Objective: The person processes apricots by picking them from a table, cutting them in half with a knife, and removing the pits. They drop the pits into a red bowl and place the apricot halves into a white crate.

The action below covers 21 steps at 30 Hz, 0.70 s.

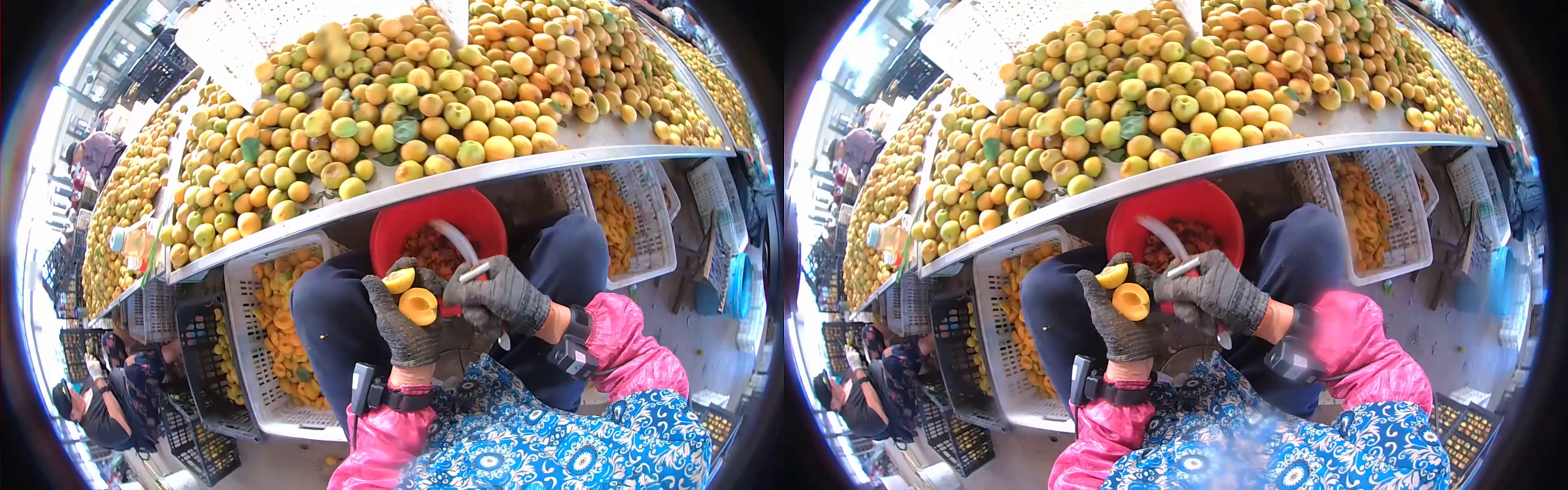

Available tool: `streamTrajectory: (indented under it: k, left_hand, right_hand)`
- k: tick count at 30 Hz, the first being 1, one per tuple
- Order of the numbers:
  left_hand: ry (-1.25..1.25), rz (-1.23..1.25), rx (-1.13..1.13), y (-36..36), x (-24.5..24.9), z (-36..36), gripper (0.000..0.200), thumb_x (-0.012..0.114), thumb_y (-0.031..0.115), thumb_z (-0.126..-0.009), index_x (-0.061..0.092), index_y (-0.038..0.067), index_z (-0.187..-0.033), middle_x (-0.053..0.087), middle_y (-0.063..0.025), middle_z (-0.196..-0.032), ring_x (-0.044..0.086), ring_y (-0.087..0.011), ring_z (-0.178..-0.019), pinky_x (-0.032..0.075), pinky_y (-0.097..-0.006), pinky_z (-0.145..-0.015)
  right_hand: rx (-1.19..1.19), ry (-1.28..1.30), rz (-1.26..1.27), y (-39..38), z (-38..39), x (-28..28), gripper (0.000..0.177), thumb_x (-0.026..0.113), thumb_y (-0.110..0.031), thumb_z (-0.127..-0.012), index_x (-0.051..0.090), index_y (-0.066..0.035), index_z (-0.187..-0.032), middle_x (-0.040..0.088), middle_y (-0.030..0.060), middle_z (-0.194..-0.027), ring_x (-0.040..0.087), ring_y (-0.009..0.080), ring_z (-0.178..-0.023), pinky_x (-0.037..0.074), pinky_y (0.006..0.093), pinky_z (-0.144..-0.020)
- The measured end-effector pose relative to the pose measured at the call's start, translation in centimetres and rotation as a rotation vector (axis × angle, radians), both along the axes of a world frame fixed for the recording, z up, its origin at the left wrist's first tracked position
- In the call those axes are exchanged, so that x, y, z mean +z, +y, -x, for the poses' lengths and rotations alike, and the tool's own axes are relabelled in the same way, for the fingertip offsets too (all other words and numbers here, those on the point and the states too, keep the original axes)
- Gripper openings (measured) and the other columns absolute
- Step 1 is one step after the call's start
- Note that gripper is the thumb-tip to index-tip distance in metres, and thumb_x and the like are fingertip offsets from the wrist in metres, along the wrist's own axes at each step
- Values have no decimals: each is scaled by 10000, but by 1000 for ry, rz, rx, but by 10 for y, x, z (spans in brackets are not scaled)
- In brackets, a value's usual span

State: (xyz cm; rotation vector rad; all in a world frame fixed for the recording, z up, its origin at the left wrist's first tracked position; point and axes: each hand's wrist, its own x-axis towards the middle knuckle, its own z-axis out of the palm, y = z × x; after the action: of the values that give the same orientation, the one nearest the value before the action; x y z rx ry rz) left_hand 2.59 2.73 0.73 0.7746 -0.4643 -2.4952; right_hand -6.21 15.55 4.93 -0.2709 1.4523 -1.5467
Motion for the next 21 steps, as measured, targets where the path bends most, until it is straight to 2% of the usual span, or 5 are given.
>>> streamTrajectory:
  k: [8,14,16,19,21]
  left_hand:
    - [27,-329,-314,19,-6,16,562,490,563,-904,545,52,-1129,606,-106,-855,600,-247,-693,509,-322,-533]
    - [106,-86,-544,35,-8,26,544,478,562,-903,526,54,-1092,513,-96,-730,484,-207,-488,380,-282,-372]
    - [177,-61,-635,36,-6,26,559,480,567,-901,513,44,-1093,513,-99,-735,496,-201,-538,415,-294,-436]
    - [-9,278,-679,44,-13,22,559,578,458,-809,568,-5,-1123,592,-74,-948,573,-161,-834,462,-270,-760]
    - [-16,336,-692,48,-7,22,575,581,464,-818,564,-12,-1140,597,-76,-958,574,-162,-860,459,-276,-784]
  right_hand:
    - [-436,-60,215,14,32,17,219,598,-236,-924,607,-17,-909,507,16,-547,456,106,-362,353,230,-326]
    - [-637,-27,295,25,46,29,230,589,-261,-933,598,-32,-915,496,19,-550,408,91,-358,348,241,-332]
    - [-738,-53,437,25,53,38,242,591,-280,-933,593,-39,-911,482,13,-545,388,88,-351,348,246,-331]
    - [-831,19,484,22,57,44,219,602,-252,-931,606,-34,-911,477,0,-535,392,75,-356,334,231,-328]
    - [-863,-16,435,17,53,45,209,583,-250,-942,598,-46,-898,453,-12,-515,379,74,-347,339,232,-326]
